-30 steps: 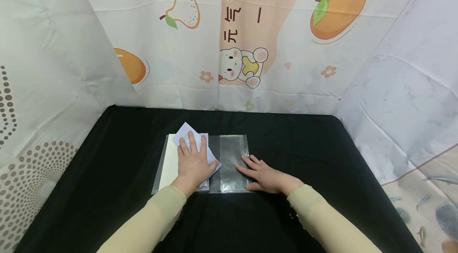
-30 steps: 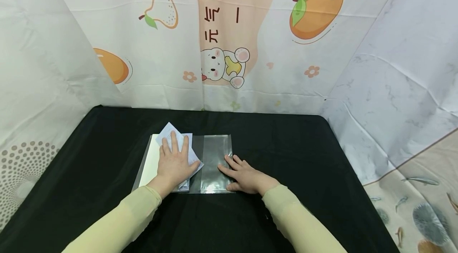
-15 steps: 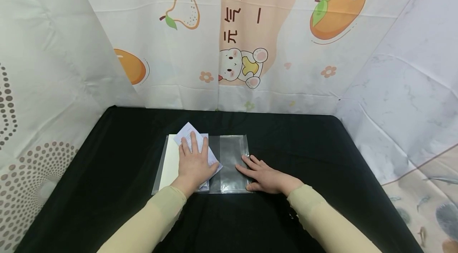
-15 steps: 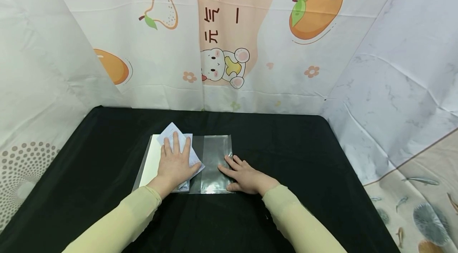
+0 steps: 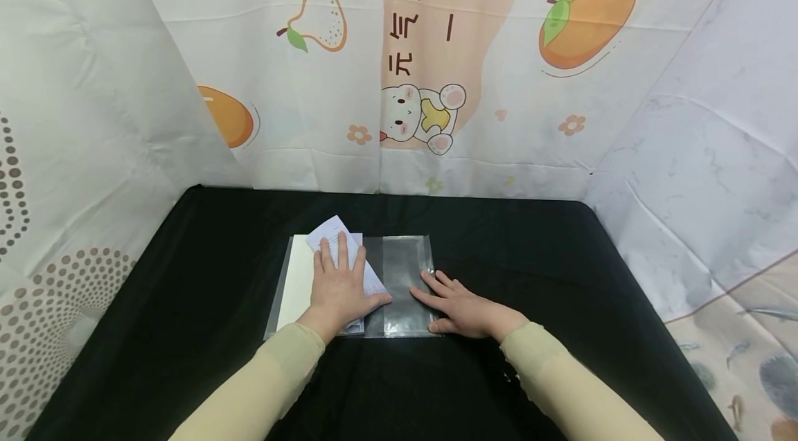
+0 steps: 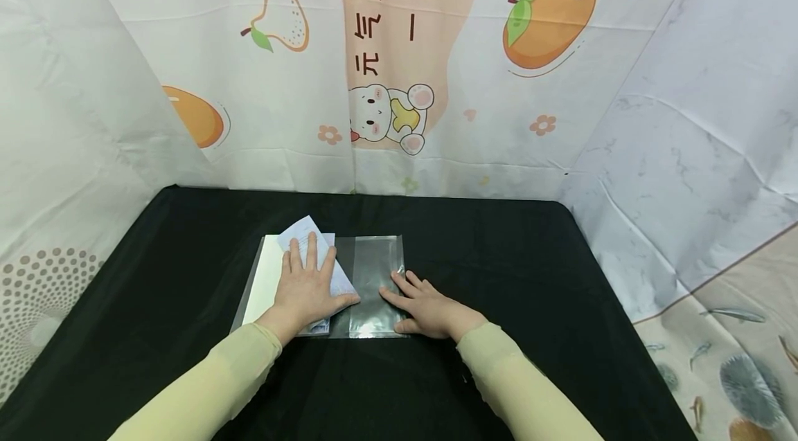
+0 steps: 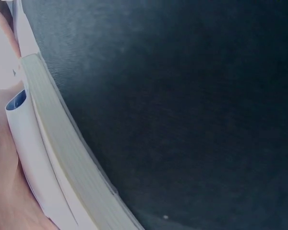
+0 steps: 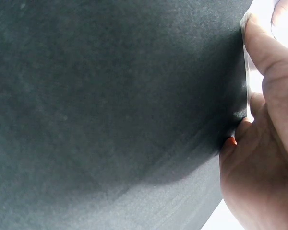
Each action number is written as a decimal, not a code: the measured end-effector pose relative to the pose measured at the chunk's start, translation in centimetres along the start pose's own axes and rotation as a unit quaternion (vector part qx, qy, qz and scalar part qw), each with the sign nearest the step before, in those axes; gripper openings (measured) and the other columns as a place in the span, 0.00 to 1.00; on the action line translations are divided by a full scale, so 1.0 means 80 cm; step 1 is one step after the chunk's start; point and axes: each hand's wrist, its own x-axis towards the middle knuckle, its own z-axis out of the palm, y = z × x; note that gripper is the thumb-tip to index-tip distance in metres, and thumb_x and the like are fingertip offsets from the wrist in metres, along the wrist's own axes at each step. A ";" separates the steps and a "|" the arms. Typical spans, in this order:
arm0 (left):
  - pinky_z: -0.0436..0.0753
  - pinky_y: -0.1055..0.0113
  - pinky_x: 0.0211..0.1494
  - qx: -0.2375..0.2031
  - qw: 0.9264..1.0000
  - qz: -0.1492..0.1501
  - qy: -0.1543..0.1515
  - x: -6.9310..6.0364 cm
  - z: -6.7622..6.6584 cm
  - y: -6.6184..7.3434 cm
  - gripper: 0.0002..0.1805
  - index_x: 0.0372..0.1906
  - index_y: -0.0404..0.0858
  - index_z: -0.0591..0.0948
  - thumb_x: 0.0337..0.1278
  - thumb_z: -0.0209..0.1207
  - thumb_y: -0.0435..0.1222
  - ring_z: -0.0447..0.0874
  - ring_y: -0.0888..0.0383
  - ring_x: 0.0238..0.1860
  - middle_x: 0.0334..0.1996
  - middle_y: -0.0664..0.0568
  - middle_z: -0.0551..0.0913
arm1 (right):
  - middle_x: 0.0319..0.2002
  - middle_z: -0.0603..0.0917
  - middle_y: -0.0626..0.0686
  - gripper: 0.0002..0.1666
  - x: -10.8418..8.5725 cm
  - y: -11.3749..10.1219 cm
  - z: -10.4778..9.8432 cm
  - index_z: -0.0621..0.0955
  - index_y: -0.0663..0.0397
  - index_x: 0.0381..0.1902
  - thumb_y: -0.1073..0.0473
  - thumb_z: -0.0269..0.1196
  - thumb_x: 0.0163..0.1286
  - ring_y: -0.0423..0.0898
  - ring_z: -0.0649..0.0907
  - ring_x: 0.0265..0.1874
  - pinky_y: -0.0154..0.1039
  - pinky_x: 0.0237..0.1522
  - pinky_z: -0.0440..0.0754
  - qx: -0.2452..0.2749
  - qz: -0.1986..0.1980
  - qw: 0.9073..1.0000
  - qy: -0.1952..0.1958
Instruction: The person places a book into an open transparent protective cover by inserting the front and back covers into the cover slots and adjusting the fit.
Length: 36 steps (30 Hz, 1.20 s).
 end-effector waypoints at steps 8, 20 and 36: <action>0.47 0.33 0.78 -0.016 1.000 -0.005 -0.008 0.000 -0.004 0.000 0.64 0.82 0.44 0.55 0.47 0.53 0.79 0.36 0.22 0.78 0.81 0.32 0.37 | 0.84 0.40 0.55 0.42 0.000 -0.002 0.000 0.54 0.42 0.83 0.43 0.55 0.79 0.60 0.40 0.82 0.63 0.78 0.46 0.004 0.000 1.000 -0.001; 0.49 0.31 0.76 -0.075 0.995 -0.059 0.040 -0.001 0.000 0.002 0.63 0.82 0.39 0.52 0.52 0.60 0.72 0.38 0.20 0.76 0.80 0.28 0.36 | 0.84 0.40 0.56 0.42 -0.001 -0.002 0.001 0.54 0.43 0.83 0.44 0.56 0.79 0.61 0.40 0.81 0.63 0.78 0.46 0.004 -0.007 1.000 0.002; 0.51 0.27 0.73 -0.118 0.987 -0.078 0.077 0.001 0.008 -0.002 0.59 0.82 0.36 0.49 0.58 0.63 0.63 0.40 0.16 0.74 0.79 0.26 0.33 | 0.84 0.40 0.56 0.42 0.000 -0.001 0.003 0.53 0.42 0.83 0.44 0.56 0.79 0.61 0.40 0.81 0.63 0.78 0.45 0.001 -0.005 1.000 0.003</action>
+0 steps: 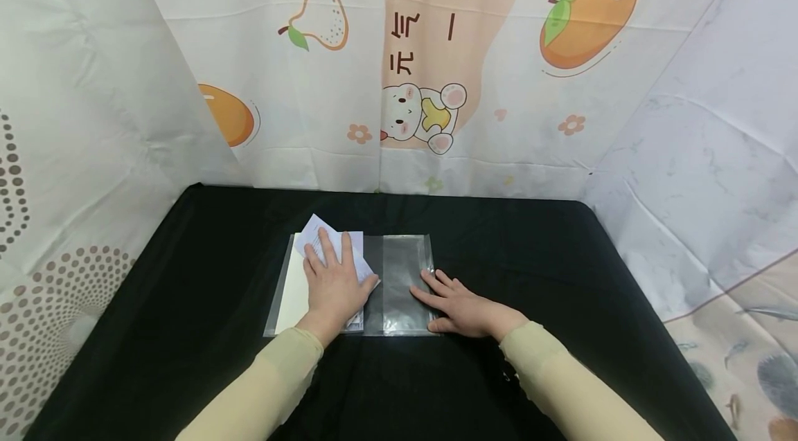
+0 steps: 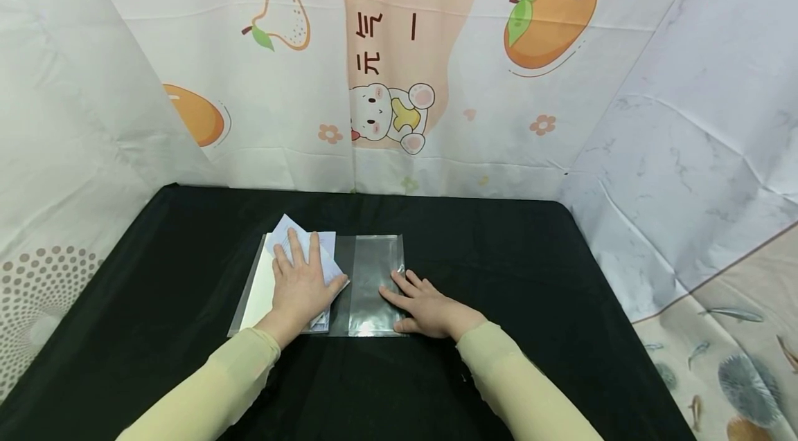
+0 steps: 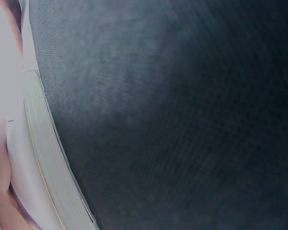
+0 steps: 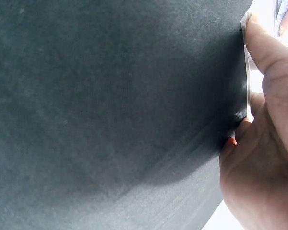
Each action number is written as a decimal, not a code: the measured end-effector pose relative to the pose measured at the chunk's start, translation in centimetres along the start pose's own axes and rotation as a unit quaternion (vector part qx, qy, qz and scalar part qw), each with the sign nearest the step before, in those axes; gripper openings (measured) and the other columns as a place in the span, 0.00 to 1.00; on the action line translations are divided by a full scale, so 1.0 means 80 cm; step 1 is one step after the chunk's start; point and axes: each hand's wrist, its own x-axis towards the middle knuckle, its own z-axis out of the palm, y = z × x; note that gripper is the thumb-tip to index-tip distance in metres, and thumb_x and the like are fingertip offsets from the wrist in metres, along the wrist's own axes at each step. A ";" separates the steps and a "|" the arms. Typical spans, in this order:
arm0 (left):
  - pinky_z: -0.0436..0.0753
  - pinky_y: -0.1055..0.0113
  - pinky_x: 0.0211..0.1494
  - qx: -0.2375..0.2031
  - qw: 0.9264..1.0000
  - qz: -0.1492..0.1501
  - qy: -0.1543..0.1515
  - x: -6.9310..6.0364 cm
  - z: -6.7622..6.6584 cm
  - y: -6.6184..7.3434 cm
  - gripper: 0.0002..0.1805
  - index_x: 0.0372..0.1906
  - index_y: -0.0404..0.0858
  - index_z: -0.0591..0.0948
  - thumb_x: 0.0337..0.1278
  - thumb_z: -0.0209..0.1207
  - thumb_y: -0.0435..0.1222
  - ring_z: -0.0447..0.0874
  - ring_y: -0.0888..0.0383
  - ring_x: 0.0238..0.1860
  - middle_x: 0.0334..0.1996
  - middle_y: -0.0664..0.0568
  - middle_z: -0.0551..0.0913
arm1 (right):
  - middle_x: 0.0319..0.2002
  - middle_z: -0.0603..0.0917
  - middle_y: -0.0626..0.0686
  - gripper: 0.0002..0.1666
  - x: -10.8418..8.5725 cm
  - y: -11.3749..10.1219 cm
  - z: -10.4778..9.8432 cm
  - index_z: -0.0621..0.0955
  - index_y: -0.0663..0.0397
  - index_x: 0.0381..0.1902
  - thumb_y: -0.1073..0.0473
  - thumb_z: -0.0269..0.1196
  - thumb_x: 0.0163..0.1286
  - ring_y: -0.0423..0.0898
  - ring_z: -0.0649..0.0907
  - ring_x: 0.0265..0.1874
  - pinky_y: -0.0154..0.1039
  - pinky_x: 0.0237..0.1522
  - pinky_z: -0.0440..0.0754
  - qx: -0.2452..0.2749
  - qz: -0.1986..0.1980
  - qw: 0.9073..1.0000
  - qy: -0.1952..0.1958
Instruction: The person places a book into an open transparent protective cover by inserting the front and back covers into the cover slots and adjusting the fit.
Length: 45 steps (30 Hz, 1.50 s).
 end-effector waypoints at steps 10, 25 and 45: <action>0.50 0.27 0.73 0.012 1.000 -0.003 0.017 0.003 0.005 0.004 0.58 0.82 0.36 0.51 0.59 0.62 0.63 0.42 0.14 0.73 0.80 0.26 0.36 | 0.84 0.39 0.56 0.42 -0.001 -0.001 -0.001 0.53 0.42 0.83 0.43 0.55 0.79 0.61 0.40 0.81 0.63 0.78 0.45 0.003 0.002 1.000 -0.002; 0.49 0.27 0.74 0.035 0.999 -0.007 -0.009 0.003 -0.001 0.012 0.57 0.82 0.38 0.51 0.59 0.60 0.65 0.43 0.16 0.74 0.80 0.26 0.37 | 0.84 0.40 0.57 0.42 0.001 0.001 0.000 0.53 0.43 0.83 0.43 0.55 0.79 0.62 0.40 0.81 0.64 0.78 0.46 -0.002 -0.002 1.000 -0.001; 0.47 0.27 0.74 0.054 0.998 0.009 -0.023 0.004 0.003 0.011 0.61 0.82 0.41 0.53 0.52 0.60 0.72 0.38 0.18 0.76 0.81 0.29 0.36 | 0.84 0.39 0.57 0.42 -0.001 0.000 -0.002 0.53 0.43 0.83 0.43 0.55 0.79 0.62 0.40 0.81 0.64 0.78 0.45 0.001 -0.003 1.000 -0.002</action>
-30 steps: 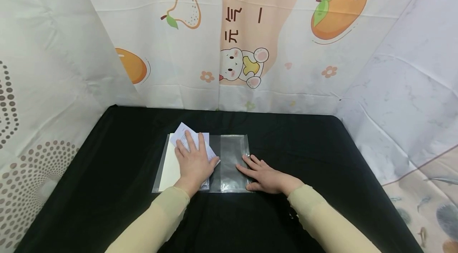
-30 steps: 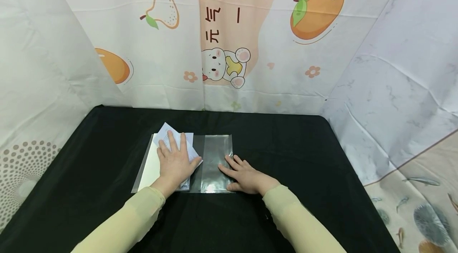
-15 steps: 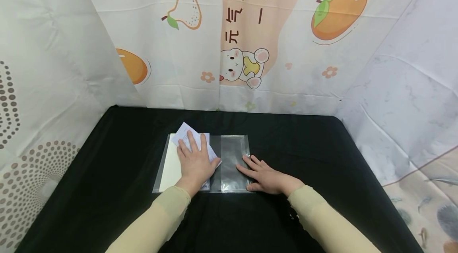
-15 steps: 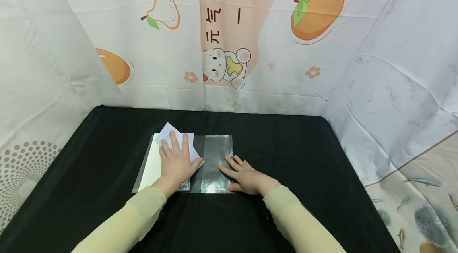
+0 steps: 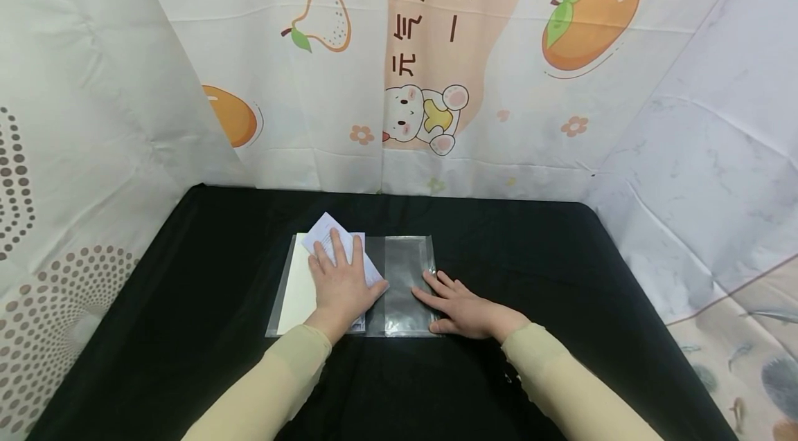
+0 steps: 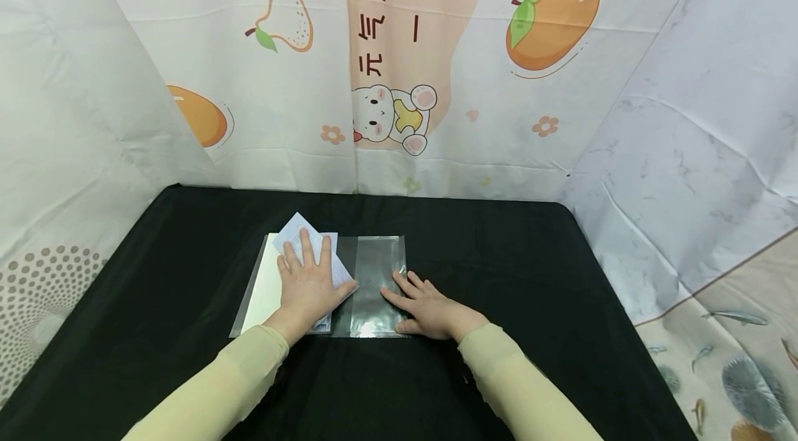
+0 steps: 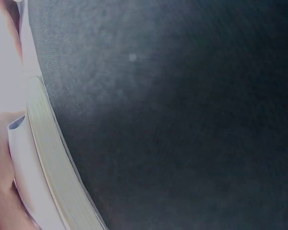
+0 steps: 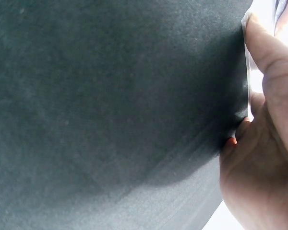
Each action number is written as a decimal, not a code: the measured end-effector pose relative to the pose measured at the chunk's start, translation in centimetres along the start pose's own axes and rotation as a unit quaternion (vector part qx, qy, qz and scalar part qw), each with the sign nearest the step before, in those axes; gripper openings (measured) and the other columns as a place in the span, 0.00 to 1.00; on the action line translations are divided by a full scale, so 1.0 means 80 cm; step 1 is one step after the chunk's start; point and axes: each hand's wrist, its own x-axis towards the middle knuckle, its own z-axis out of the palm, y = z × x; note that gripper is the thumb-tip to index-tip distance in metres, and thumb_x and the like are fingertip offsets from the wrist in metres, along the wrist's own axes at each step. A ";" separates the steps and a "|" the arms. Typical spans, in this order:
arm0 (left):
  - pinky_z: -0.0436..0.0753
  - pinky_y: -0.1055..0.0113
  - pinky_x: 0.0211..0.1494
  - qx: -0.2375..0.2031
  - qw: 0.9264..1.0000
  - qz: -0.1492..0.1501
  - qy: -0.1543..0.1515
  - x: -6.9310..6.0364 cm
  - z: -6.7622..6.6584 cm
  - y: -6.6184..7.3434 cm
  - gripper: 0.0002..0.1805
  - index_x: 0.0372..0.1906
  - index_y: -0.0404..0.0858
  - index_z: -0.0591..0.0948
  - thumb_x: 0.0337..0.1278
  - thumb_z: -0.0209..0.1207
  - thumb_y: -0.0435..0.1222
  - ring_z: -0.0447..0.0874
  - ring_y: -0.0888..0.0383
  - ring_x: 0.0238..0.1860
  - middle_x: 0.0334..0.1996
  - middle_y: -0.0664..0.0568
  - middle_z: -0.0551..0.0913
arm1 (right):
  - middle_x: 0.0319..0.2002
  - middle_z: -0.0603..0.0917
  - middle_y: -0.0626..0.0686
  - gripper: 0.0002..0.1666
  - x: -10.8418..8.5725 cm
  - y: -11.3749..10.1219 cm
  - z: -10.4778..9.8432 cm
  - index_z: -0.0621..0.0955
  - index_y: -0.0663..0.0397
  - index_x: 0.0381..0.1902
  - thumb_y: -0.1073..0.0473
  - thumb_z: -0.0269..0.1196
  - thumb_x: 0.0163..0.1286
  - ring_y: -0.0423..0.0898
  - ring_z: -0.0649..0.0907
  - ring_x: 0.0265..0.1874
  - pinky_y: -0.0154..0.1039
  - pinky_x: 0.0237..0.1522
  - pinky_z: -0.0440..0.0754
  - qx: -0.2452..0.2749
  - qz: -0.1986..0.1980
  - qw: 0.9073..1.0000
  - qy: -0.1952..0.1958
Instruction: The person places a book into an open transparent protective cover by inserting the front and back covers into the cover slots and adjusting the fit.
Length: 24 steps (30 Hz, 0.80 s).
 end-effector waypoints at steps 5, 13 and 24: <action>0.44 0.25 0.73 -0.007 1.000 0.007 -0.011 -0.002 -0.001 -0.004 0.66 0.83 0.44 0.54 0.44 0.58 0.78 0.37 0.20 0.77 0.81 0.31 0.35 | 0.84 0.39 0.57 0.42 0.000 0.000 0.000 0.53 0.44 0.83 0.44 0.55 0.80 0.62 0.40 0.81 0.64 0.78 0.45 0.002 -0.002 1.000 -0.001; 0.47 0.27 0.75 -0.029 0.999 0.030 -0.018 -0.006 -0.006 -0.014 0.66 0.82 0.42 0.53 0.45 0.61 0.75 0.37 0.20 0.77 0.81 0.31 0.34 | 0.84 0.40 0.56 0.42 -0.001 0.000 -0.002 0.54 0.42 0.83 0.43 0.56 0.79 0.62 0.39 0.81 0.66 0.77 0.43 0.034 0.003 0.999 0.000; 0.43 0.31 0.77 -0.041 0.997 0.045 -0.037 -0.008 -0.008 -0.026 0.64 0.83 0.42 0.51 0.50 0.61 0.73 0.35 0.22 0.77 0.81 0.32 0.31 | 0.82 0.51 0.60 0.36 0.006 -0.013 0.002 0.66 0.48 0.78 0.38 0.51 0.80 0.66 0.46 0.80 0.71 0.75 0.48 0.068 0.022 0.995 0.065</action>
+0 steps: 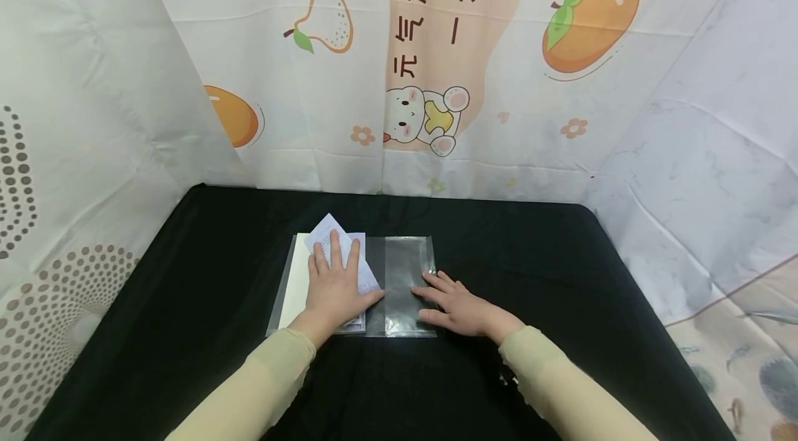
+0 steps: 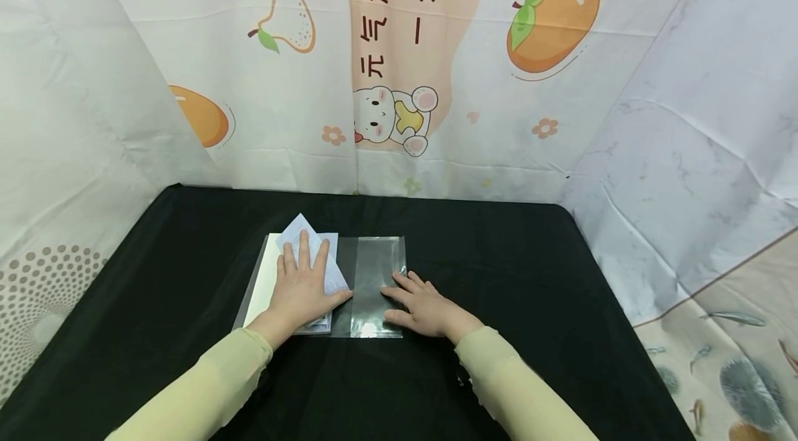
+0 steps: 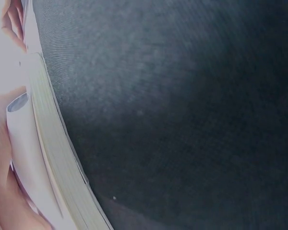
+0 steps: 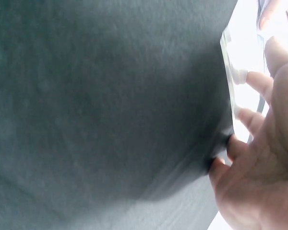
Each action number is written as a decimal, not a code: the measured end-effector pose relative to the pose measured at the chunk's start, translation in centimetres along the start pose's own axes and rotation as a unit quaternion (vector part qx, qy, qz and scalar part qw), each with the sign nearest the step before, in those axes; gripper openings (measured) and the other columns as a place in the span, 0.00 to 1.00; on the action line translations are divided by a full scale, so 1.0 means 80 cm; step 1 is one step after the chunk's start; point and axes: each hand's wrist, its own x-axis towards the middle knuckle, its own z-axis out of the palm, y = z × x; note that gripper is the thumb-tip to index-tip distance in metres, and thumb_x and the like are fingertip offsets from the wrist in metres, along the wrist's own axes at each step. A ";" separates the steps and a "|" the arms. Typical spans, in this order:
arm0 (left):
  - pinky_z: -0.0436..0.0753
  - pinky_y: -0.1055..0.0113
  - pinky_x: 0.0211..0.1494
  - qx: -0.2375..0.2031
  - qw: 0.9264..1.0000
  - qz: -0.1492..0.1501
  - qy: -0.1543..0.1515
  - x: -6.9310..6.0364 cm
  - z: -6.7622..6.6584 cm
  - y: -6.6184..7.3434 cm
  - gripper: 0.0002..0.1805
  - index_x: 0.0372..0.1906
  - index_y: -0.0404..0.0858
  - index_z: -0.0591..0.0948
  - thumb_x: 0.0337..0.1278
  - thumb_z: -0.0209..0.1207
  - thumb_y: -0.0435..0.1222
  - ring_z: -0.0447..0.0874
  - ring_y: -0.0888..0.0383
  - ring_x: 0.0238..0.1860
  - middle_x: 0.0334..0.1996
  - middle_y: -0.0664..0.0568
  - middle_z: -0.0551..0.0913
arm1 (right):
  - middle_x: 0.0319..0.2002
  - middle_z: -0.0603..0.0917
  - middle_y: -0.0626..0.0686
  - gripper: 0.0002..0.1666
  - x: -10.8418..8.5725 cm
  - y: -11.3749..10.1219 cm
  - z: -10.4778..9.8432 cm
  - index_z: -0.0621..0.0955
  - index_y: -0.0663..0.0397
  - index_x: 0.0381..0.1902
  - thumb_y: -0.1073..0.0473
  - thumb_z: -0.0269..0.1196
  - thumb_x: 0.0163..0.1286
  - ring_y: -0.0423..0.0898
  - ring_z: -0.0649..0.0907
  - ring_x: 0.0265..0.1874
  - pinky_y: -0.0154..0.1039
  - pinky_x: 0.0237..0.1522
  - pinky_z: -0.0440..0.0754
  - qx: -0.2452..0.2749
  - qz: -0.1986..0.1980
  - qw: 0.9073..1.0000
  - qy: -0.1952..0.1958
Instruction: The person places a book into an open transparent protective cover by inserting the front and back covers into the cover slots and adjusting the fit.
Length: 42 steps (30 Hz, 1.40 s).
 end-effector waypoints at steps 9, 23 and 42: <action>0.43 0.32 0.78 0.003 1.000 0.010 -0.010 -0.003 -0.004 0.000 0.62 0.83 0.42 0.52 0.51 0.61 0.71 0.35 0.22 0.77 0.81 0.31 0.33 | 0.76 0.63 0.65 0.31 0.007 -0.009 0.021 0.74 0.50 0.70 0.44 0.62 0.75 0.70 0.57 0.77 0.71 0.72 0.58 -0.060 0.003 0.994 0.092; 0.42 0.32 0.78 0.008 1.000 0.012 -0.020 -0.002 -0.002 -0.001 0.62 0.83 0.43 0.51 0.52 0.61 0.71 0.34 0.21 0.77 0.81 0.32 0.32 | 0.78 0.58 0.63 0.34 0.013 0.010 0.034 0.69 0.45 0.73 0.44 0.64 0.74 0.69 0.52 0.78 0.72 0.72 0.54 -0.049 -0.002 0.995 0.090; 0.40 0.31 0.77 0.020 0.999 0.031 -0.023 0.000 0.000 0.003 0.62 0.83 0.43 0.53 0.51 0.62 0.72 0.33 0.21 0.77 0.81 0.32 0.33 | 0.79 0.56 0.61 0.35 0.013 0.015 0.036 0.67 0.44 0.75 0.42 0.61 0.75 0.67 0.50 0.79 0.72 0.73 0.52 -0.054 -0.002 0.995 0.083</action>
